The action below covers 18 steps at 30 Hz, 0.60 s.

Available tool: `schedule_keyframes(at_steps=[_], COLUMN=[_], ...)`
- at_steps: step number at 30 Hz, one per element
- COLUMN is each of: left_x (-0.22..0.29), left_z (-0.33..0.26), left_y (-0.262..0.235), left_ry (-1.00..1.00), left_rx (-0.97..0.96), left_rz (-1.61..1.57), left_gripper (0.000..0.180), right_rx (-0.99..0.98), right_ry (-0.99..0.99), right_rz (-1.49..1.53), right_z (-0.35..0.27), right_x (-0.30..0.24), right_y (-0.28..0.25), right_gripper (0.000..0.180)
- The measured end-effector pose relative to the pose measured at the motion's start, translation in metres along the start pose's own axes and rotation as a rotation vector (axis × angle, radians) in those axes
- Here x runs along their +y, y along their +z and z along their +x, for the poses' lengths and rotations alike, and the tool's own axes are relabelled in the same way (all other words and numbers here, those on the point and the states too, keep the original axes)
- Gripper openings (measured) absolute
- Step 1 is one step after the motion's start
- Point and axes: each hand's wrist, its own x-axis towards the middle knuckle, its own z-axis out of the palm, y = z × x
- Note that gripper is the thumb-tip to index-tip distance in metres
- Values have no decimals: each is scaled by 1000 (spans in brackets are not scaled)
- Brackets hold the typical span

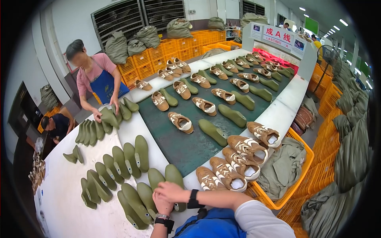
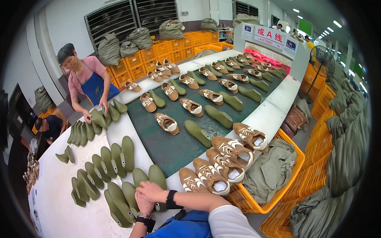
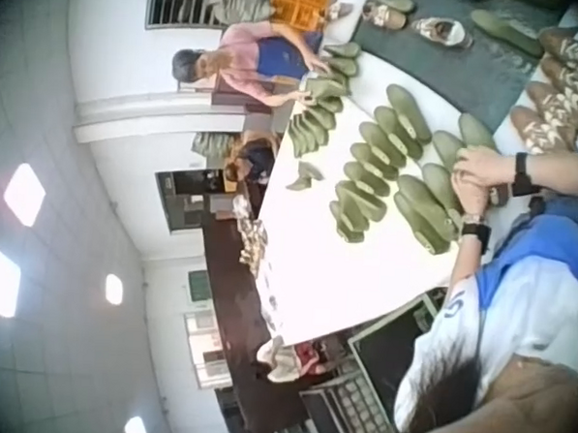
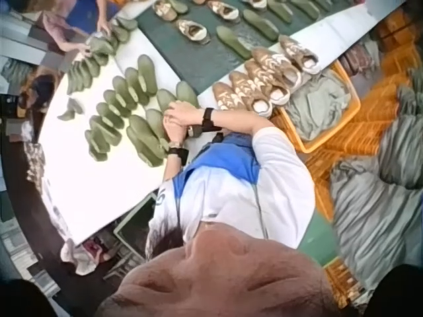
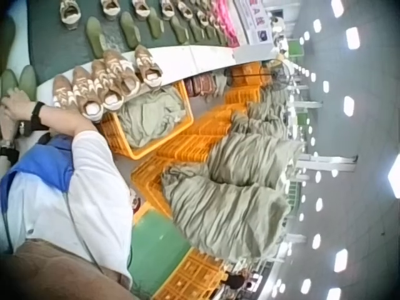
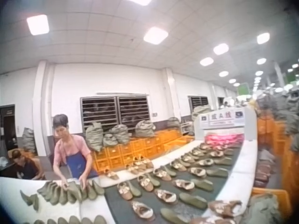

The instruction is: Sorting and inspecting shoes and shoe lasts on a conveyor belt and workbench.

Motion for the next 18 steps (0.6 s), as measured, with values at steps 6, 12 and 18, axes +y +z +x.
schedule_keyframes(at_steps=[6,12,18], left_x=[-1,2,6], left_z=[3,9,6], left_y=[0,-3,-2], left_ry=[-131,-78,-147], left_rx=[194,214,204], left_rz=[-294,-293,-321], left_gripper=[17,14,11], right_rx=[-322,-346,-438], right_ry=[296,323,364], right_rz=[-6,105,124], right_z=[-45,-40,-33], right_x=[23,17,12], right_y=[-25,-3,-6], right_gripper=[52,74,69])
